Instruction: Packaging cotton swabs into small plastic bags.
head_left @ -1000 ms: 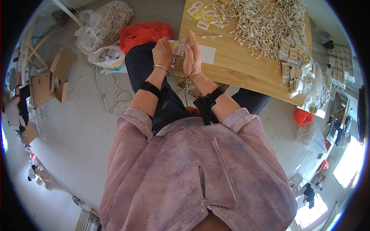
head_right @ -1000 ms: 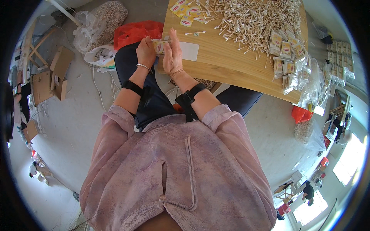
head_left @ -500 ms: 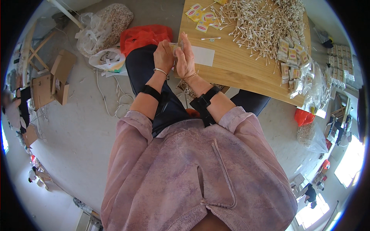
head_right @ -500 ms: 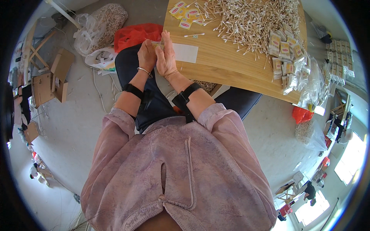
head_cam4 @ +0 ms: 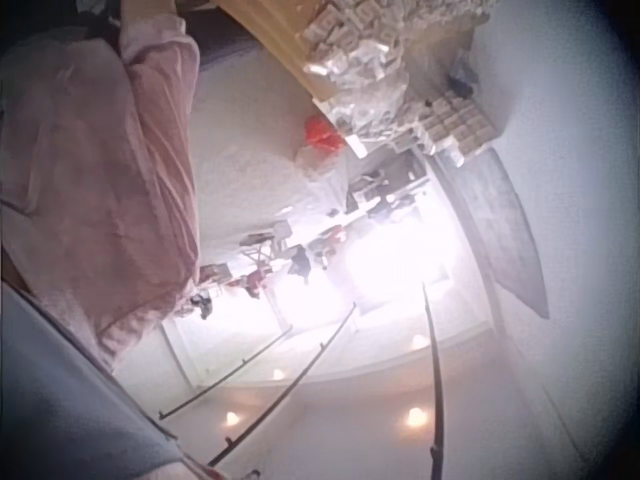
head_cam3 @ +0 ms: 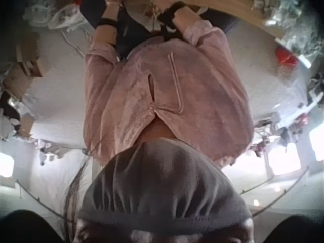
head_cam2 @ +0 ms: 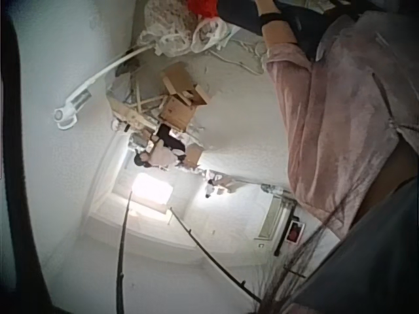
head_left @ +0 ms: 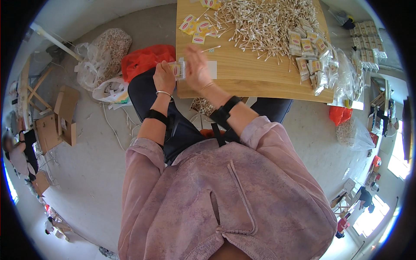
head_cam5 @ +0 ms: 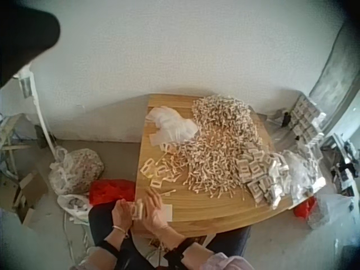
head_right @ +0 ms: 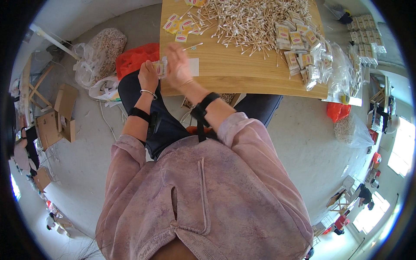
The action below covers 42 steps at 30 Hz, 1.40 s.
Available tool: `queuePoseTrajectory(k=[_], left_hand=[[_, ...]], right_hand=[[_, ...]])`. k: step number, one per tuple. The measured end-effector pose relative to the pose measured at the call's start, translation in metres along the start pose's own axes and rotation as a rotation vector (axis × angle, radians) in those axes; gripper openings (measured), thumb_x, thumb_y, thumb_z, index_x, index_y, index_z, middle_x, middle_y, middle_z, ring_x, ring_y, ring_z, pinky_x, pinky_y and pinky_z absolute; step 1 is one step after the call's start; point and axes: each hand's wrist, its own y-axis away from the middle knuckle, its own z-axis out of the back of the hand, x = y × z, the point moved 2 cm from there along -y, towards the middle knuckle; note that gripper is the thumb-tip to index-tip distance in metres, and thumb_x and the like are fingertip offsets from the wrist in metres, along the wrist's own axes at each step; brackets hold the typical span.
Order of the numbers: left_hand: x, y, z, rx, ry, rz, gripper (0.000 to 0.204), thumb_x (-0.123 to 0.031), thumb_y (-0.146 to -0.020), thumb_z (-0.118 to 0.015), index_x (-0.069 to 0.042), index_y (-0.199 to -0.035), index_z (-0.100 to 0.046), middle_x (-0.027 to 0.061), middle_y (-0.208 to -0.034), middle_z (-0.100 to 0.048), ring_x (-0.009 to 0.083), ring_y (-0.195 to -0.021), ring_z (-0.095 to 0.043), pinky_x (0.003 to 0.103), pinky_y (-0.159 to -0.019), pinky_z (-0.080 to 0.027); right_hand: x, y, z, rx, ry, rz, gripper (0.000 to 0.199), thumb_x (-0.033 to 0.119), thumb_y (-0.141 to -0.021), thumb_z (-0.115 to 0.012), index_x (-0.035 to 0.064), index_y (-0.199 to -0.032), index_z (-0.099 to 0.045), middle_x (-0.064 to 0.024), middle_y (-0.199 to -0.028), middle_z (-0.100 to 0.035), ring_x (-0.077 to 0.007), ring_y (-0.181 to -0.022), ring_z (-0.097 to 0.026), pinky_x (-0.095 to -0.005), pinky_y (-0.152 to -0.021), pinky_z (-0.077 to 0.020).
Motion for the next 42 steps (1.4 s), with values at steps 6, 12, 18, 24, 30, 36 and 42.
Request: queuePoseTrajectory(k=[6, 12, 18, 24, 30, 36, 42], left_hand=[[-0.013, 0.0, 0.005, -0.132, -0.097, -0.032, 0.028, -0.029, -0.093, -0.044, -0.005, -0.099, -0.056, 0.0194, -0.098, -0.062, 0.0411, -0.093, -0.057, 0.05, -0.08, -0.043], [-0.066, 0.019, -0.002, -0.264, -0.044, -0.533, 0.031, -0.016, -0.083, -0.059, -0.007, -0.112, -0.052, 0.0143, -0.115, -0.053, 0.0338, -0.108, -0.047, 0.047, -0.095, -0.032], [-0.088, 0.061, -0.044, 0.137, -0.018, -0.738, 0.038, -0.015, -0.081, -0.063, -0.006, -0.116, -0.054, 0.0128, -0.118, -0.052, 0.0339, -0.111, -0.047, 0.046, -0.097, -0.033], [-0.089, 0.066, -0.05, 0.214, -0.096, -0.765, 0.028, -0.02, -0.08, -0.067, -0.012, -0.106, -0.06, 0.007, -0.11, -0.054, 0.0298, -0.107, -0.048, 0.043, -0.094, -0.036], [-0.087, 0.066, -0.047, 0.23, -0.03, -0.748, 0.019, -0.016, -0.076, -0.071, -0.011, -0.093, -0.064, 0.0051, -0.102, -0.057, 0.0293, -0.103, -0.05, 0.042, -0.091, -0.039], [-0.09, 0.065, -0.046, 0.194, -0.017, -0.709, 0.035, -0.014, -0.076, -0.07, -0.01, -0.109, -0.057, 0.011, -0.114, -0.05, 0.0337, -0.107, -0.047, 0.045, -0.092, -0.038], [-0.089, 0.066, -0.047, 0.169, -0.012, -0.684, 0.057, -0.014, -0.076, -0.071, -0.011, -0.126, -0.045, 0.0148, -0.13, -0.039, 0.0367, -0.119, -0.039, 0.048, -0.1, -0.034]], right_hand=[[-0.05, -0.001, 0.062, -0.12, 0.429, -0.024, 0.018, 0.007, -0.076, -0.062, 0.0115, -0.092, -0.067, -0.0054, -0.101, -0.058, -0.0291, -0.103, -0.049, -0.0404, -0.087, -0.0397], [-0.048, 0.028, 0.082, -0.054, 0.457, -0.032, 0.014, 0.011, -0.073, -0.065, 0.013, -0.086, -0.065, -0.0034, -0.093, -0.056, -0.0273, -0.095, -0.05, -0.0405, -0.081, -0.0403], [-0.045, 0.036, 0.098, -0.068, 0.433, 0.024, 0.019, 0.009, -0.071, -0.065, 0.0131, -0.09, -0.066, -0.0056, -0.097, -0.059, -0.0318, -0.097, -0.05, -0.0431, -0.082, -0.0402], [-0.085, 0.002, 0.151, -0.362, 0.768, -0.237, 0.045, 0.02, -0.079, -0.063, 0.0143, -0.123, -0.053, -0.0134, -0.123, -0.046, -0.036, -0.114, -0.04, -0.0492, -0.095, -0.0333], [-0.067, 0.016, 0.127, -0.17, 0.605, -0.315, 0.047, 0.024, -0.081, -0.061, 0.0124, -0.125, -0.051, -0.0134, -0.123, -0.046, -0.0355, -0.112, -0.04, -0.0493, -0.096, -0.0322], [-0.04, 0.039, 0.11, -0.053, 0.448, -0.153, 0.041, 0.019, -0.078, -0.062, 0.01, -0.118, -0.055, -0.0103, -0.119, -0.049, -0.0337, -0.111, -0.042, -0.0463, -0.096, -0.0333], [-0.047, 0.048, 0.115, -0.027, 0.38, -0.08, 0.031, 0.011, -0.076, -0.062, 0.0118, -0.107, -0.062, -0.005, -0.118, -0.054, -0.0312, -0.116, -0.044, -0.047, -0.096, -0.0347]])
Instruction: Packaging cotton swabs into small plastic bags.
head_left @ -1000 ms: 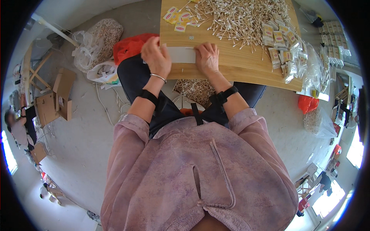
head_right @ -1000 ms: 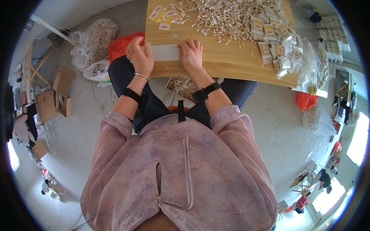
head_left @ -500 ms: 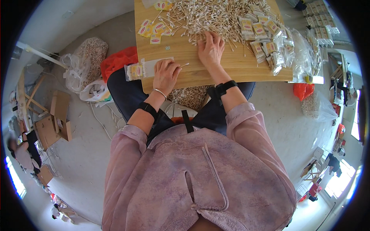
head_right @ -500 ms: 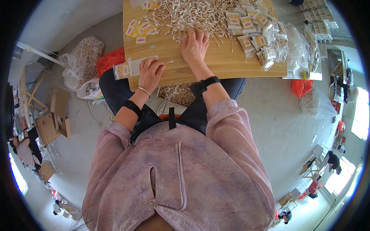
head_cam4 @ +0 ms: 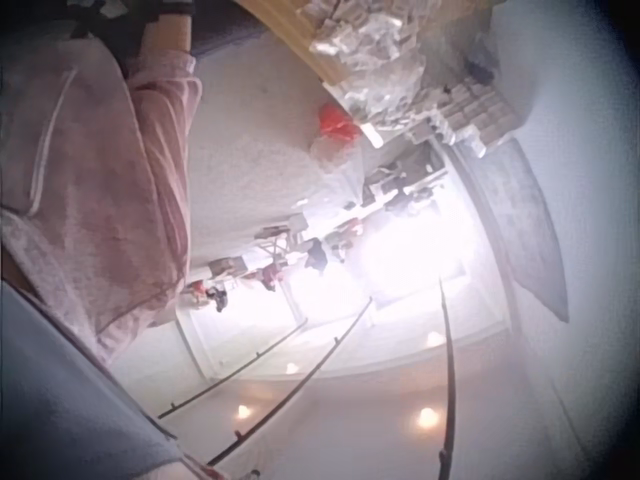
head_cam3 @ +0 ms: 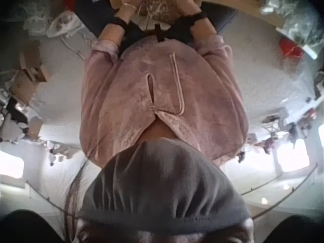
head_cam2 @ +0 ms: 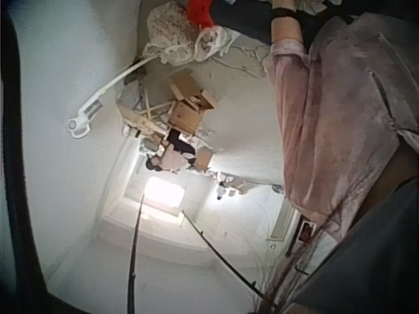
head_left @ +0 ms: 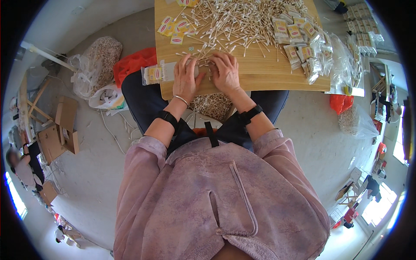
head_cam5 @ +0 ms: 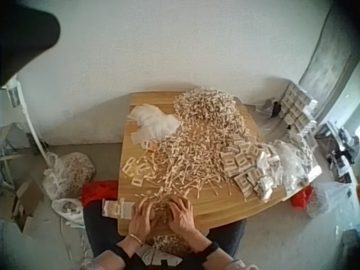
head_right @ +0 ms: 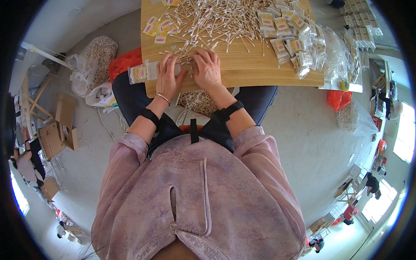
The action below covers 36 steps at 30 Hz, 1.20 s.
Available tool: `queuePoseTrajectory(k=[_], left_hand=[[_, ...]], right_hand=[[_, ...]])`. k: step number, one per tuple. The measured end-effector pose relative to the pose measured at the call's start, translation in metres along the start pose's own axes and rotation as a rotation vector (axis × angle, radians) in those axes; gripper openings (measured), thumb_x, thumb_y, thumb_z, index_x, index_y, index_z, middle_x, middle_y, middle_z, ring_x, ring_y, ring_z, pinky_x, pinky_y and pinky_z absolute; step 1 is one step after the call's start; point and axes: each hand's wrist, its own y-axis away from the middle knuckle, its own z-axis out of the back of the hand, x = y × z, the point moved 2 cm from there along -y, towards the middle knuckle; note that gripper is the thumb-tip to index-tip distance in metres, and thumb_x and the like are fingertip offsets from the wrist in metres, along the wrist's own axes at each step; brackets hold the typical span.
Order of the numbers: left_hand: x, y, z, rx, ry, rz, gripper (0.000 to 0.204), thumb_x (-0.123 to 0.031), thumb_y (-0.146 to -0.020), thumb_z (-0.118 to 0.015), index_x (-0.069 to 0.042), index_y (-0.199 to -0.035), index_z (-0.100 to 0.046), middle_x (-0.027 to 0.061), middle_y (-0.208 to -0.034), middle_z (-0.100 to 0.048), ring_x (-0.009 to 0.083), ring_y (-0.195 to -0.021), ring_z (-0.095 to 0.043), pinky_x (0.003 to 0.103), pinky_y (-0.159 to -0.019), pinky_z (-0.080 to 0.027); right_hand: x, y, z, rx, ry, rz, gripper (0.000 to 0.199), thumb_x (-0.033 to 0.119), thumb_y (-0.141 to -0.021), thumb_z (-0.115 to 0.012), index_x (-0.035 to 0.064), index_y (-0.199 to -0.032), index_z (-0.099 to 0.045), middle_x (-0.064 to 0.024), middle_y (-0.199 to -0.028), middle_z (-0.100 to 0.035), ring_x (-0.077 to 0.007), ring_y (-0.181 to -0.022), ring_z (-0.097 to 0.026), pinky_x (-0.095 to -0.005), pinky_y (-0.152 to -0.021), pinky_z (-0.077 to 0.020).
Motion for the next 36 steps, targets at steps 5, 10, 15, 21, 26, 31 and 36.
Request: queuePoseTrajectory(k=[5, 10, 15, 21, 26, 31, 36], left_hand=[[0.003, 0.0, -0.001, 0.011, -0.109, -0.048, 0.057, -0.026, -0.08, -0.069, -0.008, -0.128, -0.045, 0.0146, -0.138, -0.036, 0.0365, -0.13, -0.031, 0.05, -0.108, -0.024], [0.004, -0.001, -0.005, 0.043, -0.182, 0.02, 0.058, -0.035, -0.084, -0.063, -0.008, -0.132, -0.044, 0.0155, -0.142, -0.034, 0.0376, -0.136, -0.023, 0.051, -0.112, -0.013], [0.004, -0.001, -0.005, 0.052, -0.144, 0.014, 0.054, -0.028, -0.08, -0.067, -0.006, -0.125, -0.047, 0.0156, -0.136, -0.039, 0.0366, -0.131, -0.03, 0.052, -0.11, -0.02], [0.004, -0.002, -0.003, -0.034, 0.004, -0.023, 0.045, -0.017, -0.074, -0.072, -0.005, -0.113, -0.053, 0.0152, -0.124, -0.046, 0.0356, -0.121, -0.039, 0.048, -0.105, -0.031], [0.005, 0.0, -0.002, -0.031, 0.047, -0.004, 0.041, -0.014, -0.071, -0.074, -0.005, -0.107, -0.056, 0.0141, -0.116, -0.05, 0.0355, -0.114, -0.044, 0.047, -0.103, -0.034], [0.002, 0.0, -0.004, -0.11, 0.01, -0.062, 0.03, -0.012, -0.069, -0.075, -0.006, -0.094, -0.059, 0.0109, -0.106, -0.055, 0.0328, -0.106, -0.05, 0.045, -0.095, -0.04], [0.004, 0.002, -0.003, -0.068, 0.071, -0.075, 0.029, -0.01, -0.069, -0.074, -0.006, -0.093, -0.059, 0.0093, -0.103, -0.056, 0.0319, -0.101, -0.052, 0.044, -0.091, -0.043]], right_hand=[[-0.037, -0.011, 0.011, -0.102, 0.125, -0.019, 0.031, 0.005, -0.075, -0.062, 0.0153, -0.104, -0.065, -0.0038, -0.127, -0.052, -0.0324, -0.121, -0.041, -0.0487, -0.1, -0.0332], [-0.035, -0.02, 0.017, -0.167, 0.195, -0.042, 0.027, 0.01, -0.077, -0.064, 0.0125, -0.104, -0.065, -0.0057, -0.126, -0.052, -0.0347, -0.12, -0.04, -0.0493, -0.1, -0.0327], [0.007, -0.01, 0.014, -0.07, 0.182, -0.102, 0.022, 0.016, -0.076, -0.067, 0.0145, -0.098, -0.067, -0.0055, -0.103, -0.057, -0.0303, -0.102, -0.048, -0.0421, -0.087, -0.0368], [0.012, 0.004, -0.004, 0.02, 0.058, 0.039, 0.025, 0.01, -0.07, -0.065, 0.0144, -0.094, -0.066, -0.0018, -0.1, -0.058, -0.0266, -0.097, -0.05, -0.0403, -0.082, -0.0373], [0.011, -0.014, -0.009, 0.1, 0.022, 0.108, 0.03, 0.007, -0.067, -0.063, 0.0151, -0.096, -0.066, -0.0004, -0.104, -0.059, -0.026, -0.1, -0.05, -0.0399, -0.084, -0.038], [0.001, -0.049, -0.012, -0.036, 0.151, 0.077, 0.025, 0.006, -0.071, -0.061, 0.0171, -0.093, -0.068, 0.0035, -0.102, -0.059, -0.0241, -0.104, -0.048, -0.0404, -0.089, -0.0375], [0.008, -0.05, -0.021, 0.079, 0.195, 0.094, 0.011, 0.019, -0.078, -0.066, 0.0176, -0.088, -0.069, 0.0048, -0.099, -0.061, -0.0236, -0.102, -0.049, -0.039, -0.087, -0.0364]])
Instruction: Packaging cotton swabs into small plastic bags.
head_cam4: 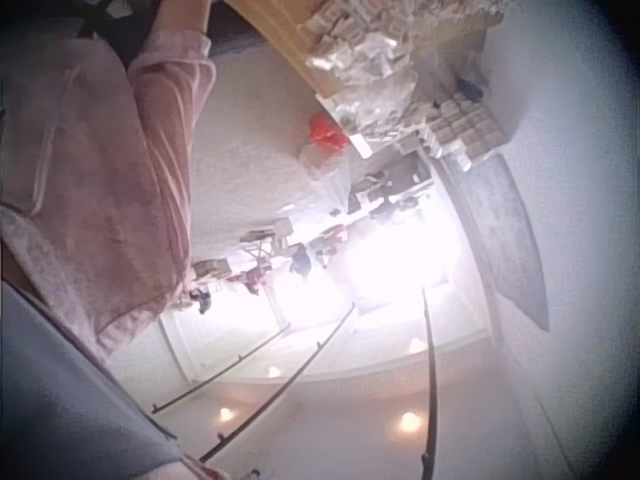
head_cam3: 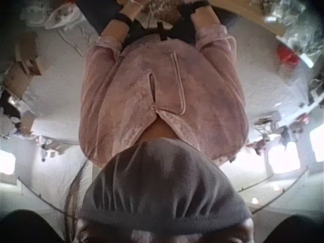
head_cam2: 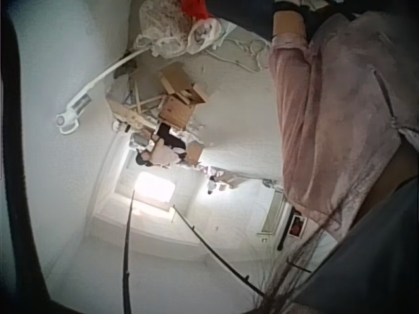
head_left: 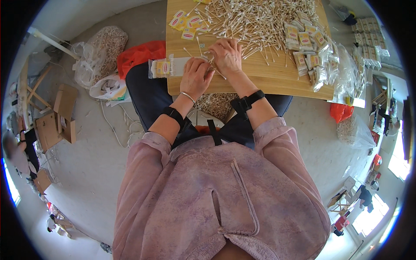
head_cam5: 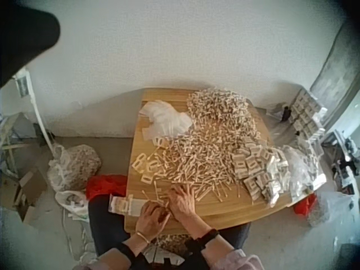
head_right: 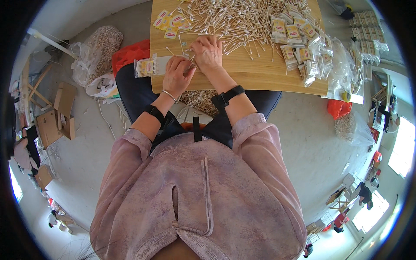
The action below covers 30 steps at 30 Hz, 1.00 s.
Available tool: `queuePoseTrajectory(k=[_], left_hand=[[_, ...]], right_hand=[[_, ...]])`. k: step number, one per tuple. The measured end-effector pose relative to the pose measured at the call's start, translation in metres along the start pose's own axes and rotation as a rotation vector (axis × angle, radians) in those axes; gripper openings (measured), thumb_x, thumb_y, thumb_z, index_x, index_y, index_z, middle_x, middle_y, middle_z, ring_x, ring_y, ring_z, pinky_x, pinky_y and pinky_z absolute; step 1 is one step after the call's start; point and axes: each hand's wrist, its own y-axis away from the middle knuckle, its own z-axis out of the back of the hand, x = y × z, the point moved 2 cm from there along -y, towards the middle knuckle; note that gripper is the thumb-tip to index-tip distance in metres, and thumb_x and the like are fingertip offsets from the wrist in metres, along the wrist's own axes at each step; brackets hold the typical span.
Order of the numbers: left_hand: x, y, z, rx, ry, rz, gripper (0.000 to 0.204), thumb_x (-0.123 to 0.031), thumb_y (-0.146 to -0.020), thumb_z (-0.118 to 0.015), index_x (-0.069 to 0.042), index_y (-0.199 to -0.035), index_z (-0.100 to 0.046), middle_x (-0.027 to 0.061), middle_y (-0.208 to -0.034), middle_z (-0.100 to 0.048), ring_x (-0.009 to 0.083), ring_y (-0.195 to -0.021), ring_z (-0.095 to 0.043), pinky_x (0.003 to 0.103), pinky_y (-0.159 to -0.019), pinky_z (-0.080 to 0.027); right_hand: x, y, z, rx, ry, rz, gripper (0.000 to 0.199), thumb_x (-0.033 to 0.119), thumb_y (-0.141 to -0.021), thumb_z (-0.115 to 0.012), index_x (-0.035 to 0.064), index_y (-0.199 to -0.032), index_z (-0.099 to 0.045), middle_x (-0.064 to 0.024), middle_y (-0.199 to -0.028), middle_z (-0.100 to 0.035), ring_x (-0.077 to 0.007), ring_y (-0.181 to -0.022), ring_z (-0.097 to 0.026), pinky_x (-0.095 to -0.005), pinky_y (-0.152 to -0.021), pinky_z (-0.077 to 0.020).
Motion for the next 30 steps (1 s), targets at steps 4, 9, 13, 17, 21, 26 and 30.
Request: queuePoseTrajectory(k=[4, 9, 13, 17, 21, 26, 30], left_hand=[[-0.002, -0.001, 0.001, -0.01, 0.095, 0.031, 0.028, -0.008, -0.07, -0.073, -0.006, -0.093, -0.058, 0.0102, -0.101, -0.056, 0.0336, -0.102, -0.051, 0.042, -0.089, -0.044], [-0.005, -0.002, 0.006, -0.056, 0.11, 0.113, 0.036, -0.005, -0.07, -0.07, -0.005, -0.102, -0.054, 0.0142, -0.111, -0.052, 0.036, -0.107, -0.047, 0.044, -0.092, -0.041], [-0.003, -0.001, 0.008, -0.142, 0.124, 0.164, 0.042, -0.001, -0.076, -0.059, -0.001, -0.116, -0.047, 0.0181, -0.121, -0.048, 0.0377, -0.115, -0.043, 0.047, -0.1, -0.033], [0.003, -0.001, 0.007, -0.198, 0.08, 0.144, 0.045, 0.003, -0.078, -0.05, 0.001, -0.123, -0.043, 0.0189, -0.126, -0.046, 0.0379, -0.122, -0.039, 0.049, -0.106, -0.028], [0.002, -0.001, 0.002, -0.075, -0.092, 0.106, 0.045, 0.006, -0.079, -0.047, -0.001, -0.123, -0.046, 0.0169, -0.124, -0.048, 0.0368, -0.125, -0.038, 0.05, -0.109, -0.025], [0.007, 0.0, 0.0, -0.057, -0.1, 0.121, 0.037, 0.004, -0.076, -0.054, -0.003, -0.111, -0.055, 0.0151, -0.117, -0.051, 0.0353, -0.119, -0.042, 0.049, -0.106, -0.029], [0.006, -0.003, -0.001, -0.123, -0.062, 0.142, 0.019, 0.002, -0.077, -0.057, -0.004, -0.094, -0.061, 0.0138, -0.107, -0.054, 0.0341, -0.108, -0.047, 0.045, -0.095, -0.037]], right_hand=[[0.012, -0.004, -0.008, -0.037, -0.005, -0.01, 0.013, 0.025, -0.078, -0.068, 0.0179, -0.089, -0.07, 0.0026, -0.097, -0.061, -0.0235, -0.102, -0.048, -0.0405, -0.089, -0.0344], [0.017, -0.012, -0.011, 0.039, -0.037, -0.049, 0.014, 0.025, -0.074, -0.069, 0.0178, -0.086, -0.071, 0.0017, -0.094, -0.062, -0.024, -0.106, -0.047, -0.0422, -0.092, -0.0325], [0.011, -0.006, -0.009, 0.022, -0.112, -0.006, 0.013, 0.022, -0.072, -0.07, 0.02, -0.085, -0.071, 0.002, -0.096, -0.061, -0.0238, -0.106, -0.046, -0.0424, -0.093, -0.0322], [0.009, 0.002, -0.004, 0.059, -0.144, 0.056, 0.015, 0.017, -0.071, -0.07, 0.0218, -0.085, -0.071, 0.0028, -0.096, -0.06, -0.0249, -0.106, -0.046, -0.0438, -0.092, -0.0324], [-0.004, 0.015, 0.011, -0.075, -0.191, -0.013, 0.02, 0.013, -0.07, -0.07, 0.0212, -0.088, -0.071, 0.0022, -0.098, -0.059, -0.0265, -0.105, -0.047, -0.0443, -0.092, -0.0337], [-0.009, 0.047, 0.039, -0.003, -0.133, -0.071, 0.029, 0.014, -0.067, -0.073, 0.0189, -0.095, -0.069, 0.0004, -0.101, -0.058, -0.0275, -0.103, -0.048, -0.0432, -0.089, -0.037], [0.004, 0.055, 0.037, 0.014, -0.129, -0.036, 0.023, 0.016, -0.069, -0.074, 0.016, -0.091, -0.07, -0.001, -0.1, -0.059, -0.0268, -0.101, -0.05, -0.04, -0.088, -0.0395]])
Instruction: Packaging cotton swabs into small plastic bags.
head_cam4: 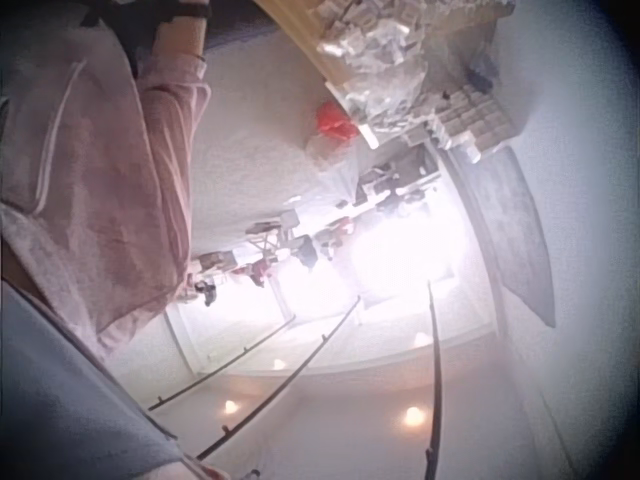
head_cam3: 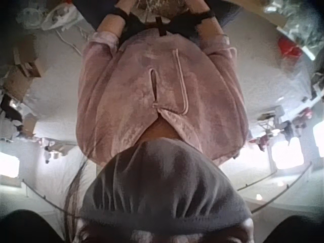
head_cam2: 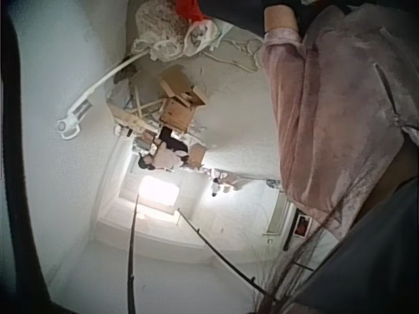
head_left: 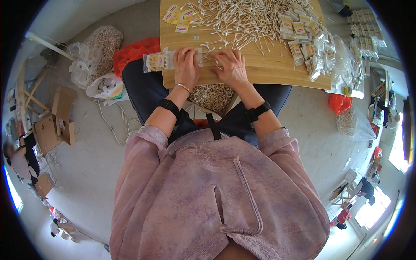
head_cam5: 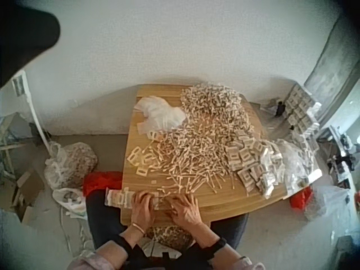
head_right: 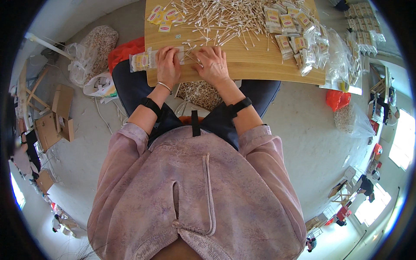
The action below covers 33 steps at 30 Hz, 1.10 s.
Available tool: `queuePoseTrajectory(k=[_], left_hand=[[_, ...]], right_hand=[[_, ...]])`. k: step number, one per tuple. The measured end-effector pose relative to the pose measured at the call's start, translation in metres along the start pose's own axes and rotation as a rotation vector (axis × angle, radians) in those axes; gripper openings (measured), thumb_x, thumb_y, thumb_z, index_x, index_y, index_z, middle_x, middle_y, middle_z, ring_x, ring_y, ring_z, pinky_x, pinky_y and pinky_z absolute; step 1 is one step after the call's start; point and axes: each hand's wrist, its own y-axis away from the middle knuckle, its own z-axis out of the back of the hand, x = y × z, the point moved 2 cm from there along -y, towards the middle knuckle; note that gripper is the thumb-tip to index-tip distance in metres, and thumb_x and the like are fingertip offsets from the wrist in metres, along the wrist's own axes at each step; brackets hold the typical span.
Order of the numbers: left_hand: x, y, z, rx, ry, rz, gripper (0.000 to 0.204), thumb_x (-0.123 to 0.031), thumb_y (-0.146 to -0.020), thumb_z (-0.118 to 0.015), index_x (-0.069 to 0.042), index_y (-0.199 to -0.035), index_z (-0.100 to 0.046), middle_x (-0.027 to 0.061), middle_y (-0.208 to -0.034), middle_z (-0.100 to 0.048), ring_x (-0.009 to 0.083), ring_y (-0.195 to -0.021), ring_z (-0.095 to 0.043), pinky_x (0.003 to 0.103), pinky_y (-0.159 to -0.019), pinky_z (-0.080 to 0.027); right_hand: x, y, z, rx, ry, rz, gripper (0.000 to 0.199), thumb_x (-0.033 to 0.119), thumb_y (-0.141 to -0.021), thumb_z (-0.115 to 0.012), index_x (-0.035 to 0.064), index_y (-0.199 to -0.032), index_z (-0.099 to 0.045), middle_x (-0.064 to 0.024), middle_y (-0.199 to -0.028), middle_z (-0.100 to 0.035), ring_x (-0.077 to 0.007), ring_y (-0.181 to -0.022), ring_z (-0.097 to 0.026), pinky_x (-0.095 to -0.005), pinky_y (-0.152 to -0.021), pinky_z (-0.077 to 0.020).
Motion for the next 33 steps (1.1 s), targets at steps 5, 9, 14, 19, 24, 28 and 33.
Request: queuePoseTrajectory(k=[5, 9, 14, 19, 24, 28, 33], left_hand=[[-0.003, -0.001, 0.0, -0.015, 0.029, 0.013, 0.012, 0.002, -0.078, -0.057, -0.003, -0.088, -0.061, 0.0133, -0.103, -0.054, 0.0343, -0.104, -0.048, 0.043, -0.09, -0.041], [-0.002, 0.0, 0.001, -0.013, 0.029, 0.014, 0.013, 0.003, -0.074, -0.057, -0.003, -0.085, -0.06, 0.0146, -0.103, -0.054, 0.0352, -0.104, -0.048, 0.044, -0.09, -0.041], [0.001, 0.0, 0.002, 0.041, 0.059, 0.022, 0.02, 0.005, -0.07, -0.055, -0.002, -0.088, -0.06, 0.0173, -0.109, -0.053, 0.0365, -0.109, -0.046, 0.045, -0.093, -0.039], [0.002, -0.01, 0.018, 0.271, 0.071, -0.072, 0.041, 0.01, -0.066, -0.053, -0.002, -0.105, -0.058, 0.0175, -0.123, -0.05, 0.0368, -0.123, -0.04, 0.046, -0.105, -0.034], [0.006, -0.014, 0.04, 0.414, -0.158, -0.197, 0.043, 0.011, -0.067, -0.055, -0.004, -0.107, -0.058, 0.0136, -0.121, -0.051, 0.0321, -0.12, -0.044, 0.041, -0.103, -0.037], [0.008, -0.016, 0.043, 0.46, -0.114, -0.201, 0.03, 0.004, -0.071, -0.059, -0.006, -0.099, -0.061, 0.0085, -0.104, -0.058, 0.0288, -0.104, -0.052, 0.038, -0.093, -0.043], [0.009, -0.01, 0.029, 0.375, -0.053, -0.143, 0.014, -0.004, -0.073, -0.063, -0.01, -0.085, -0.066, 0.0028, -0.086, -0.059, 0.0248, -0.093, -0.055, 0.038, -0.087, -0.043]], right_hand=[[-0.023, -0.001, -0.011, -0.078, 0.058, -0.053, 0.017, 0.018, -0.074, -0.071, 0.0161, -0.091, -0.069, -0.0019, -0.094, -0.058, -0.0275, -0.094, -0.051, -0.0404, -0.083, -0.0407], [-0.034, -0.007, -0.009, -0.156, 0.074, -0.155, 0.011, 0.018, -0.076, -0.068, 0.0154, -0.087, -0.067, -0.003, -0.091, -0.057, -0.0271, -0.094, -0.051, -0.0402, -0.081, -0.0395], [-0.033, -0.012, -0.013, -0.187, 0.094, -0.201, 0.01, 0.019, -0.078, -0.067, 0.0151, -0.086, -0.067, -0.004, -0.09, -0.057, -0.0271, -0.094, -0.051, -0.0406, -0.08, -0.0395], [-0.025, -0.014, -0.016, -0.151, 0.091, -0.167, 0.009, 0.019, -0.078, -0.067, 0.0155, -0.086, -0.068, -0.0033, -0.09, -0.057, -0.0266, -0.093, -0.052, -0.0402, -0.079, -0.0389], [-0.02, -0.01, -0.021, -0.187, 0.065, -0.138, 0.009, 0.019, -0.079, -0.066, 0.0159, -0.087, -0.068, -0.0026, -0.09, -0.056, -0.0263, -0.093, -0.051, -0.0398, -0.078, -0.038], [-0.019, -0.01, -0.022, -0.187, 0.047, -0.141, 0.009, 0.018, -0.079, -0.066, 0.0168, -0.088, -0.069, -0.0024, -0.09, -0.056, -0.0263, -0.092, -0.051, -0.0397, -0.078, -0.0376], [-0.013, -0.012, -0.027, -0.17, 0.062, -0.075, 0.014, 0.014, -0.076, -0.066, 0.0188, -0.089, -0.07, -0.0011, -0.089, -0.056, -0.0252, -0.091, -0.051, -0.0391, -0.078, -0.0386]])
